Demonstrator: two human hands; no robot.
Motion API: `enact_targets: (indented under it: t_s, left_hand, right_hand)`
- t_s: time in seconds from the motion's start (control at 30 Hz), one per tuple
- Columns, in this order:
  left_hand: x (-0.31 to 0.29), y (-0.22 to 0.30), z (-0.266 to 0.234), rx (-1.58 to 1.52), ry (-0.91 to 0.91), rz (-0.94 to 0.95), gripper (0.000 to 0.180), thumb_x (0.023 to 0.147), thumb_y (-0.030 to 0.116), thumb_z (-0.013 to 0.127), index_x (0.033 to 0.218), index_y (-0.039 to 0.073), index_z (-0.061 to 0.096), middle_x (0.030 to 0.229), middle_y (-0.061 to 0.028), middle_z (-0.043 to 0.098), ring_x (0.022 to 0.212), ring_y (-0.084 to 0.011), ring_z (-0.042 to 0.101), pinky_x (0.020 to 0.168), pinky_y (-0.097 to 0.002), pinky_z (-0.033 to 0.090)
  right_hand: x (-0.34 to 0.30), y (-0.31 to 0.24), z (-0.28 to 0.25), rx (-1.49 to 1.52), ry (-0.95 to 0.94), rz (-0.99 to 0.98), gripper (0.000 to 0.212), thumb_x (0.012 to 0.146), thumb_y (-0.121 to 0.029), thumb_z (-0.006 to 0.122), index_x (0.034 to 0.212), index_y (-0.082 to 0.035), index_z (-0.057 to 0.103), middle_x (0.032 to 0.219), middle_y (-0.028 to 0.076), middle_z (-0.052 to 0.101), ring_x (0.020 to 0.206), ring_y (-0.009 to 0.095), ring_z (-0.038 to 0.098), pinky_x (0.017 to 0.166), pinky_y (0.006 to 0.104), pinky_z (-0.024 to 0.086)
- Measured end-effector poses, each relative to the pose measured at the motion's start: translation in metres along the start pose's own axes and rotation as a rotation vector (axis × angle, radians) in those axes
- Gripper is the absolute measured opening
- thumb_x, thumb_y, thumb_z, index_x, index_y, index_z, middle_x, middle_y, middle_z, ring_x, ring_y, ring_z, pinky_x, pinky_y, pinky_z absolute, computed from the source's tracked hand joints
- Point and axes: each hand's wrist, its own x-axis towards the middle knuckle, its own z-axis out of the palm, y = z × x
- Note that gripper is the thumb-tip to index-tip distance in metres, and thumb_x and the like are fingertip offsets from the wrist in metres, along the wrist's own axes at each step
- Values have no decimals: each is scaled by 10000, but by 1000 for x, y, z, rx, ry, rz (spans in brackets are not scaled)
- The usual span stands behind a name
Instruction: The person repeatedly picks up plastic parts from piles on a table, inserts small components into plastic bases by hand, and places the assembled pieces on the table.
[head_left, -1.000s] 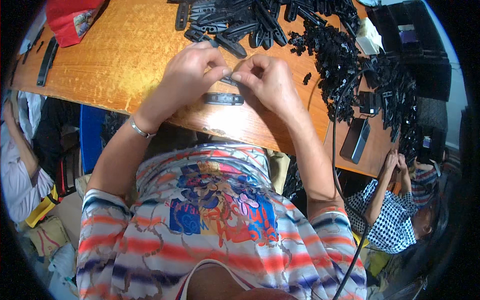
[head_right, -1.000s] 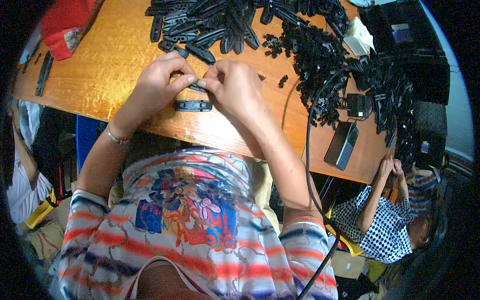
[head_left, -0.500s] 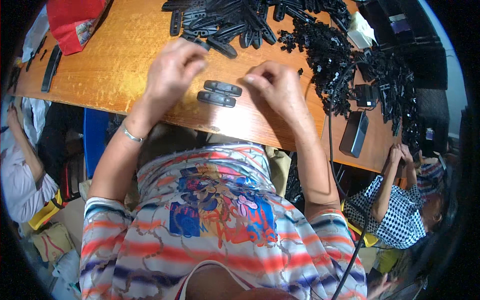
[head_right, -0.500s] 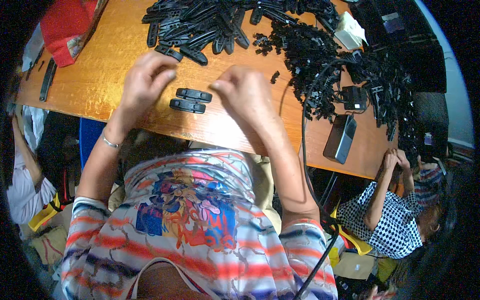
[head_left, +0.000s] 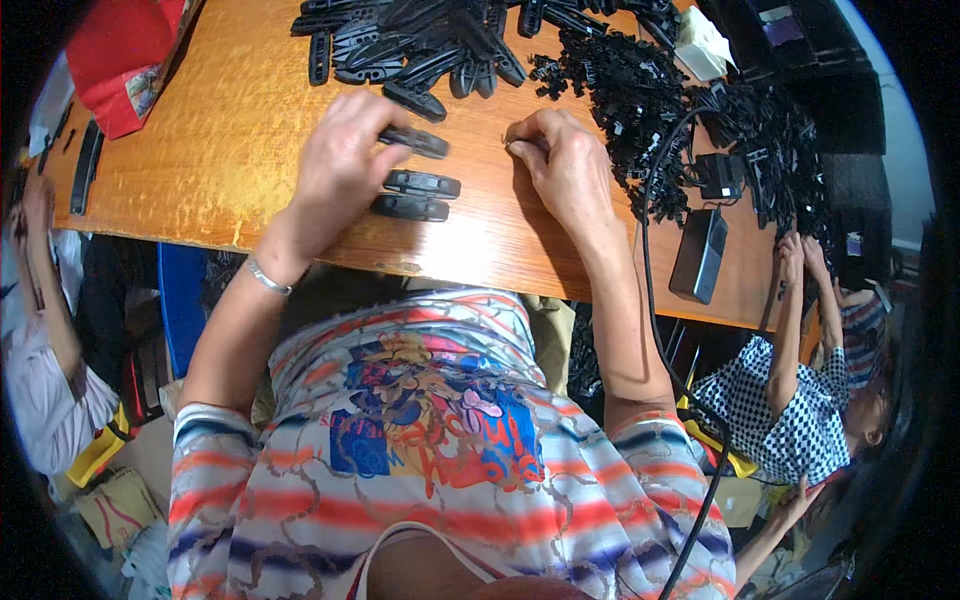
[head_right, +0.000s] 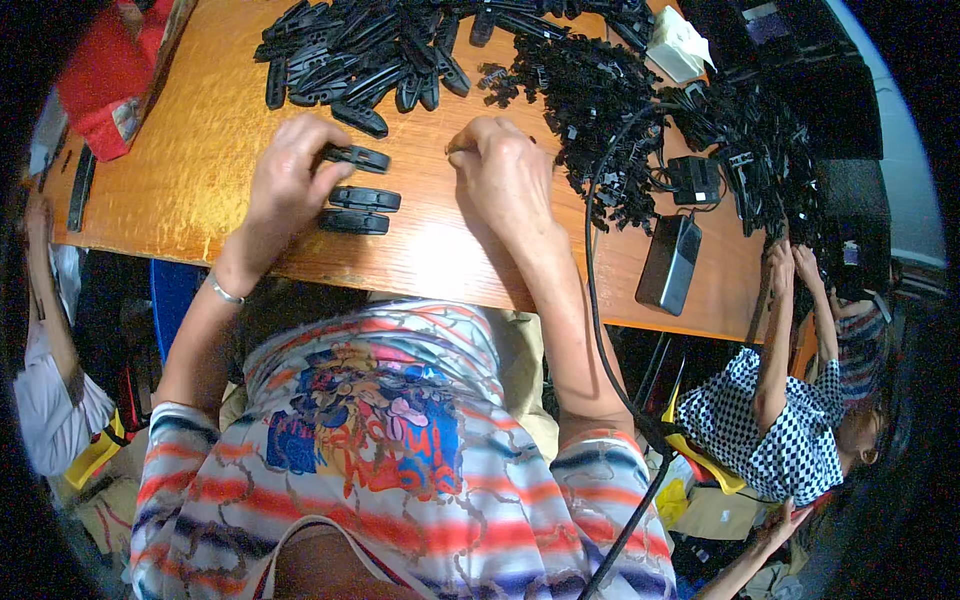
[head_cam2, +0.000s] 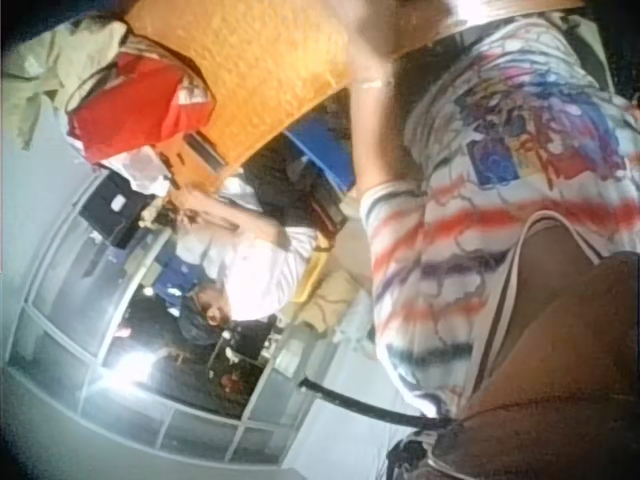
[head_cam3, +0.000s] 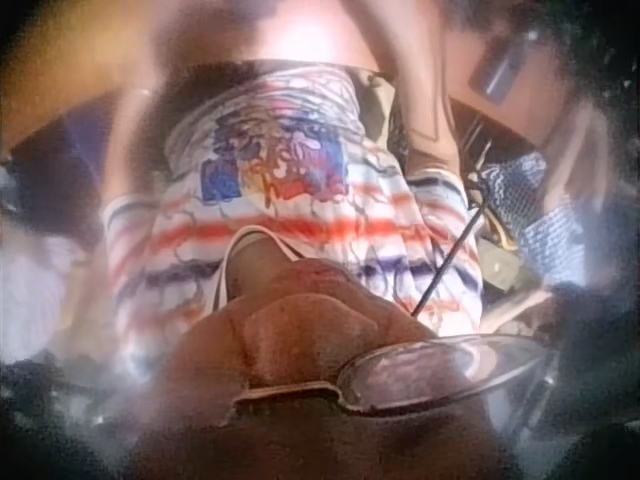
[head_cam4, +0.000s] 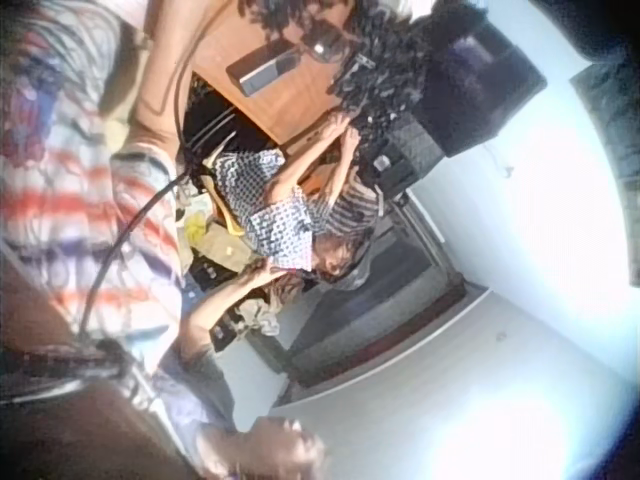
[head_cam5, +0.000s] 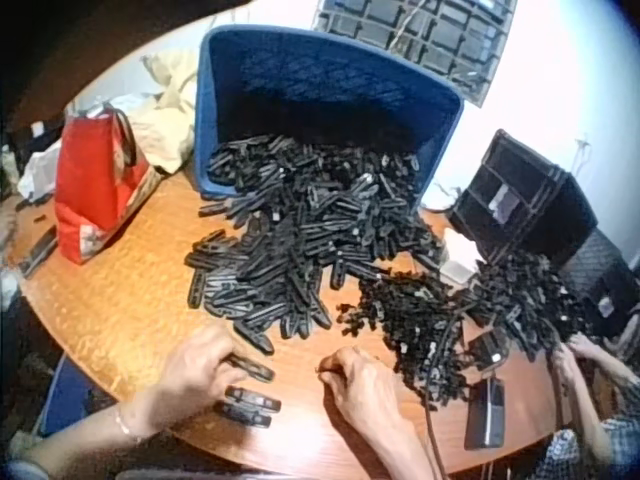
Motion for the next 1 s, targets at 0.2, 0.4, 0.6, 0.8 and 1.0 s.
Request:
enact_targets:
  t_s: [0.2,0.4,0.6,0.8,1.0]
  left_hand:
    - [8,2,13,-173,-47,-54,303,828,19,844,1106,-4,724,1060,-153,712,1044,-351,693,917,-433,563]
    - [9,-7,13,-164,-79,-30,279,838,45,852,1091,-11,747,1070,-154,719,1044,-340,699,922,-427,569]
    - [7,-6,12,-173,-68,-66,270,835,57,855,1077,-7,754,1075,-152,721,1050,-341,699,939,-426,565]
    - [6,-9,14,-166,-38,-44,253,840,75,852,1063,-1,759,1072,-150,723,1054,-338,699,940,-426,564]
    - [5,-8,15,-163,-33,-61,250,832,77,858,1051,7,760,1067,-146,725,1052,-339,700,941,-428,564]
  right_hand:
    - [-7,-23,11,161,31,-76,226,865,-118,876,893,-5,682,894,215,708,840,425,713,743,505,550]
    - [-8,-30,23,232,94,-192,205,860,-74,870,919,-18,682,860,168,673,792,390,692,688,478,541]
    - [-7,-32,33,240,112,-312,131,879,-20,827,949,-57,722,923,135,664,811,353,702,695,440,566]
    - [-8,-35,34,279,80,-251,131,878,-23,834,950,-57,730,912,136,666,811,347,707,695,430,567]
    - [-3,-39,36,312,91,-218,128,875,-19,835,950,-50,736,922,135,676,811,341,710,691,420,566]
